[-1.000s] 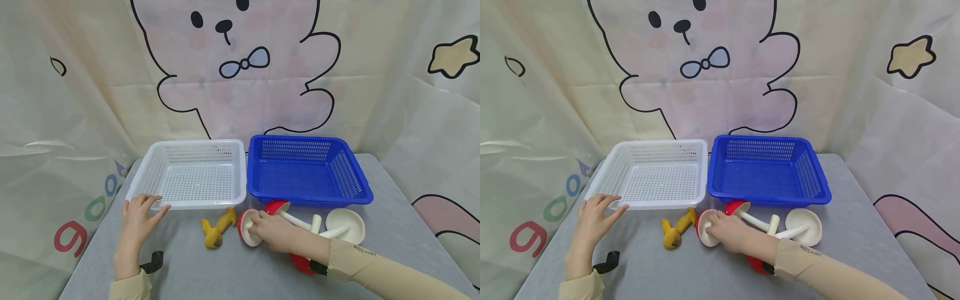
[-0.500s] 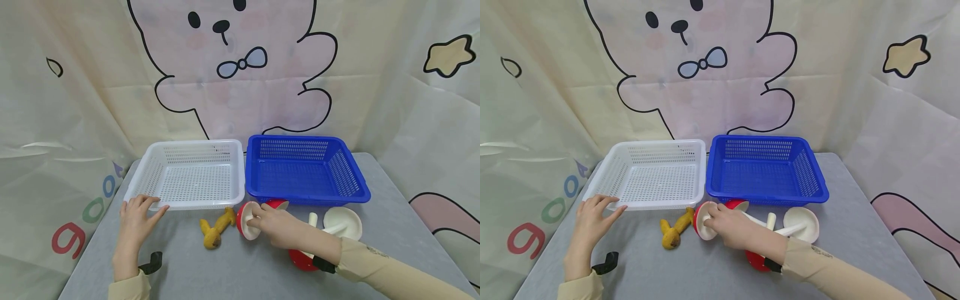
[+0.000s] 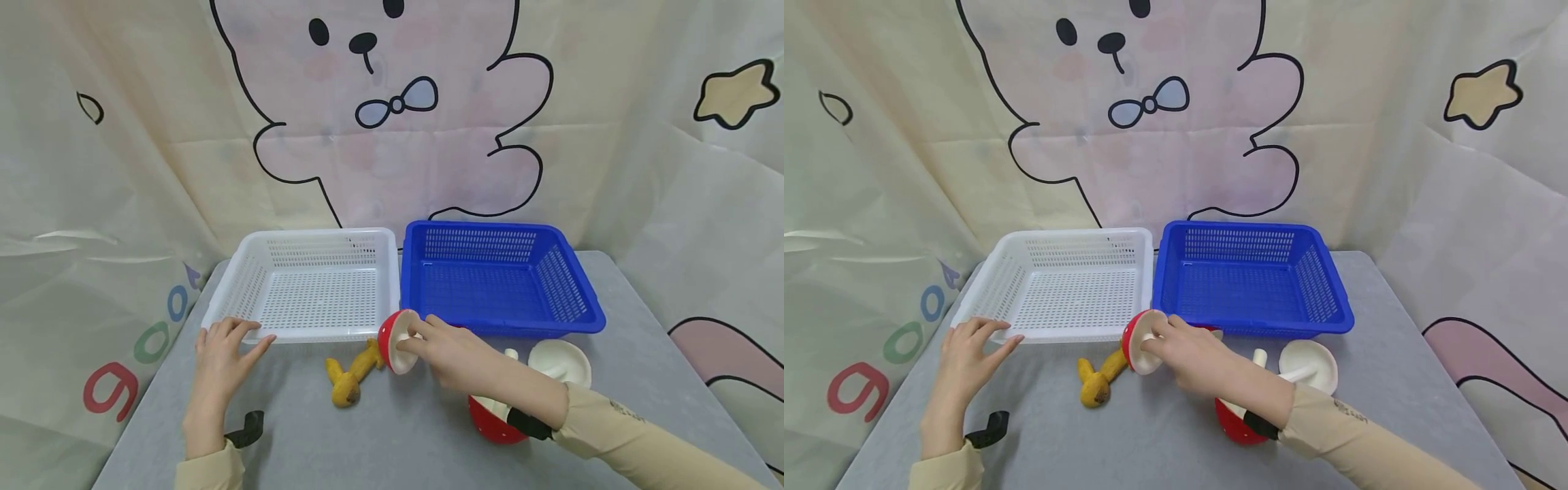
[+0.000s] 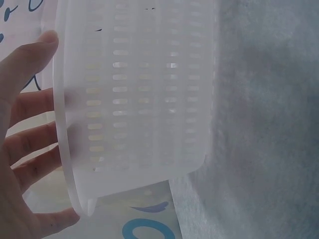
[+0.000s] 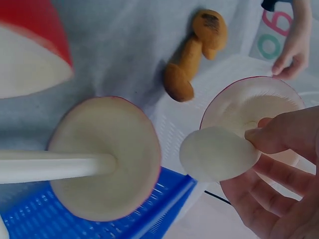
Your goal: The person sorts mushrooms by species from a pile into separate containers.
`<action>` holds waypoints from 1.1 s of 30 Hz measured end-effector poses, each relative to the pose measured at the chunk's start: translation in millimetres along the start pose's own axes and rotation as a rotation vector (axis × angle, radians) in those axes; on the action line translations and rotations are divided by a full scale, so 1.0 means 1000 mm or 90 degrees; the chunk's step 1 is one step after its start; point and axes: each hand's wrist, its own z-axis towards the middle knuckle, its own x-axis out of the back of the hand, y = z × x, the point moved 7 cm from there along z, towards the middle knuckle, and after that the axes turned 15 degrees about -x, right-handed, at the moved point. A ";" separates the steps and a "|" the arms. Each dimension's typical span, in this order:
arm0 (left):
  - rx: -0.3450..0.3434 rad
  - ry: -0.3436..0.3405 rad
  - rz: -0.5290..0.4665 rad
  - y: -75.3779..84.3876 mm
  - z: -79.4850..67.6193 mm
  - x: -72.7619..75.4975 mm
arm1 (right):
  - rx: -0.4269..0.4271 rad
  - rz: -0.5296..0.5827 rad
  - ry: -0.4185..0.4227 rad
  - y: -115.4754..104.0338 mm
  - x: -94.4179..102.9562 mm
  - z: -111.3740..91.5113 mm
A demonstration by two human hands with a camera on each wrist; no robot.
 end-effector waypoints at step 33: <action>-0.040 0.025 0.029 0.004 0.001 0.005 | 0.045 0.074 0.054 -0.013 0.035 0.082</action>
